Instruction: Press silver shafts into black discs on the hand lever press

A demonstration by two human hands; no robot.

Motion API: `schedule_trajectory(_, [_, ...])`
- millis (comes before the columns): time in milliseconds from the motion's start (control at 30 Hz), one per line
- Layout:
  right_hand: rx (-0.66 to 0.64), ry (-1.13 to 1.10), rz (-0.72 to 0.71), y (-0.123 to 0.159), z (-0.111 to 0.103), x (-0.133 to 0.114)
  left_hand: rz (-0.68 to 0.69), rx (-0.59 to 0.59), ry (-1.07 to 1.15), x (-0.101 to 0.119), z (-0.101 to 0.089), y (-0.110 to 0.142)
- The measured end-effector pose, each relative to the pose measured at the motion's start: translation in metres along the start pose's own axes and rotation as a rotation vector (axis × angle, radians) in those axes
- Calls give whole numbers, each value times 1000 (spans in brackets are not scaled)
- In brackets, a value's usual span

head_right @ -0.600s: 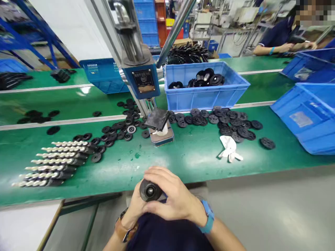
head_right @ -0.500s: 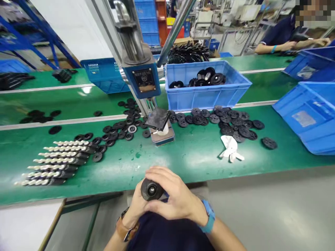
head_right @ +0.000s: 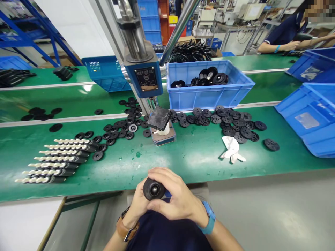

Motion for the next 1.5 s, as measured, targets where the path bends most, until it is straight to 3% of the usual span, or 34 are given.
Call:
schedule_trajectory(300, [24, -11, 35, 4, -3, 4, -39, 26, 13, -5, 1, 2])
schedule_trajectory(467, [175, 22, 138, 13, -19, 22, 0, 142, -102, 1, -20, -13])
schedule_trajectory(567, [287, 27, 142, 16, -35, 29, 72, 270, -205, 28, -44, -41])
schedule_trajectory(667, [369, 60, 110, 11, -51, 28, 130, 384, -365, 73, -64, -81])
schedule_trajectory(767, [428, 111, 52, -3, -67, 16, 226, 445, -528, 117, -70, -124])
schedule_trajectory(867, [468, 164, -39, -23, -82, -5, 303, 437, -685, 144, -65, -162])
schedule_trajectory(1000, [536, 217, -229, -62, -106, -53, 355, 361, -743, 153, -54, -195])
schedule_trajectory(1167, [732, 227, -591, -113, -137, -141, 364, 324, -656, 145, -50, -205])
schedule_trajectory(1267, [741, 155, -781, -141, -150, -189, 336, 262, -591, 135, -48, -205])
schedule_trajectory(1367, [654, 15, -798, -172, -159, -218, 317, 226, -530, 127, -45, -207])
schedule_trajectory(1500, [653, -114, -724, -208, -169, -221, 302, 203, -464, 121, -44, -210])
Point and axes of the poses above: each hand's wrist, its own y-axis away from the middle knuckle, its own z-axis out of the palm, x = y × z, the point moved 5 cm from there along -y, towards the middle knuckle, and after that the axes turned 13 degrees about -y, right-handed, at the moved point
